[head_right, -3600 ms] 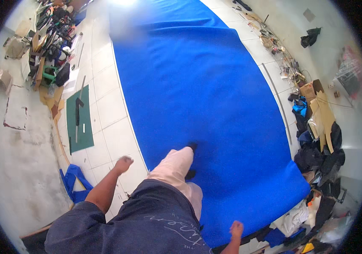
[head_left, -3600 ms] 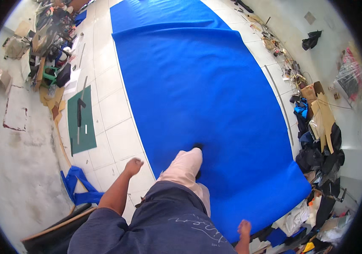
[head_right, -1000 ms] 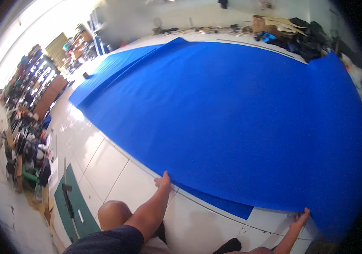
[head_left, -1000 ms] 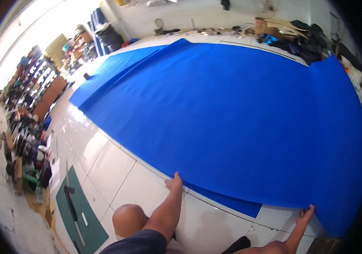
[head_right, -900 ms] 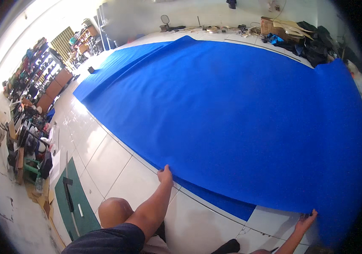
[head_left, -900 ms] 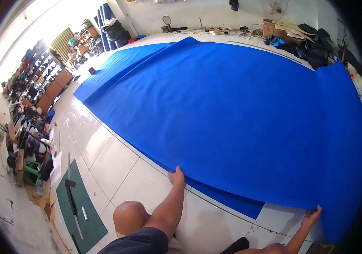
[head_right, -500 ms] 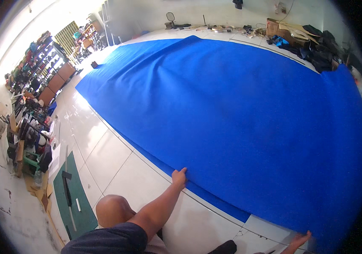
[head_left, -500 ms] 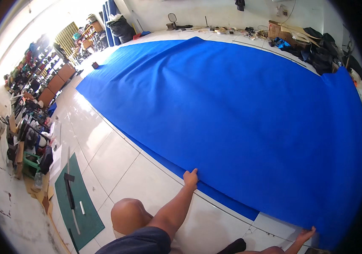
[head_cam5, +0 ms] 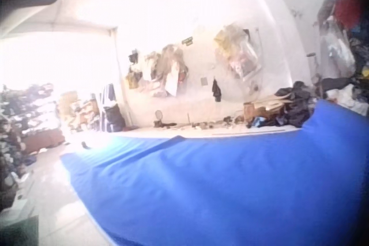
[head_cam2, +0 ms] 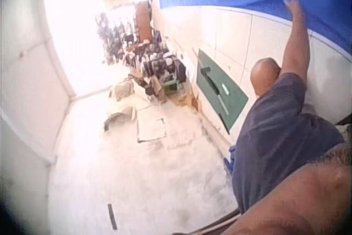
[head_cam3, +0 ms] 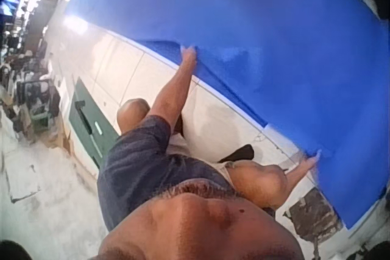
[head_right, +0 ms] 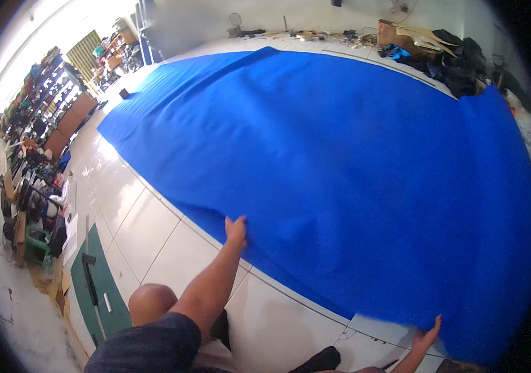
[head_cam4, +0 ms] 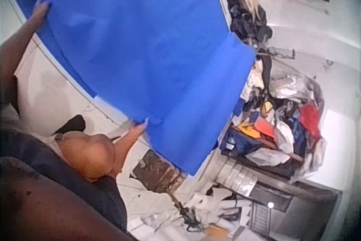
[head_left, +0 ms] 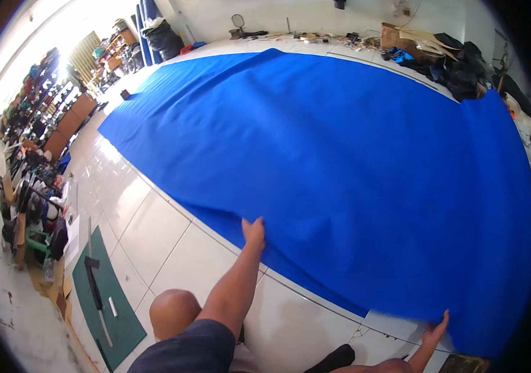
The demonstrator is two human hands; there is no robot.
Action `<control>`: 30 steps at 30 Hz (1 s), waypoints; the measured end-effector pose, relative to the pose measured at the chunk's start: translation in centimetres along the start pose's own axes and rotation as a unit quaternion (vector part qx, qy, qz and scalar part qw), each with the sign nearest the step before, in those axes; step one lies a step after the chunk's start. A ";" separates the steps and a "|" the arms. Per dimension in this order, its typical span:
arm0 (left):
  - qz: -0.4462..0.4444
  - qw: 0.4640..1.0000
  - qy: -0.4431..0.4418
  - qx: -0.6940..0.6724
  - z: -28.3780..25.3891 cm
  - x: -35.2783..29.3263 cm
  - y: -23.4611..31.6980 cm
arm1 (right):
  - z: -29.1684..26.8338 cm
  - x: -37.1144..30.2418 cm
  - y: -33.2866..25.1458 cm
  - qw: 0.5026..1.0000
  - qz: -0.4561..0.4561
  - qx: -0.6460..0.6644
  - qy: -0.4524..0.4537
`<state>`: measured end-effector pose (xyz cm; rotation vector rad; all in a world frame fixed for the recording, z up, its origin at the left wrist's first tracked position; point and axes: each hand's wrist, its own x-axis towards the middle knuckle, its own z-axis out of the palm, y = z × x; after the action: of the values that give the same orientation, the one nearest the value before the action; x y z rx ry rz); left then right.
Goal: The person cuts a large blue textile on the floor using shears, then picks up and adjusts the fabric while kneeling, placing a weight on it.
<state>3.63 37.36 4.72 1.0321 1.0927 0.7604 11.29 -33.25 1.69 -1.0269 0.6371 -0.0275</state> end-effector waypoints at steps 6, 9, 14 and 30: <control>0.128 0.991 -0.020 -0.025 10.3 3.3 12.1 | 11.1 4.1 -11.9 0.990 -0.143 0.014 -0.010; 0.225 0.969 -0.038 -0.096 12.9 4.7 17.9 | 16.4 0.9 -16.1 0.959 -0.280 -0.043 -0.024; 0.208 0.932 -0.114 -0.275 9.8 0.1 22.0 | 9.2 0.5 -19.5 0.953 -0.257 0.145 -0.068; -0.083 0.996 -0.010 -0.043 -4.4 0.8 -8.0 | -3.5 3.1 3.5 0.986 -0.119 -0.007 0.119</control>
<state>-0.27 36.47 -3.53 0.8623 1.1043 0.6573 11.13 -35.12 -3.82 -1.1177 0.7290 -0.3596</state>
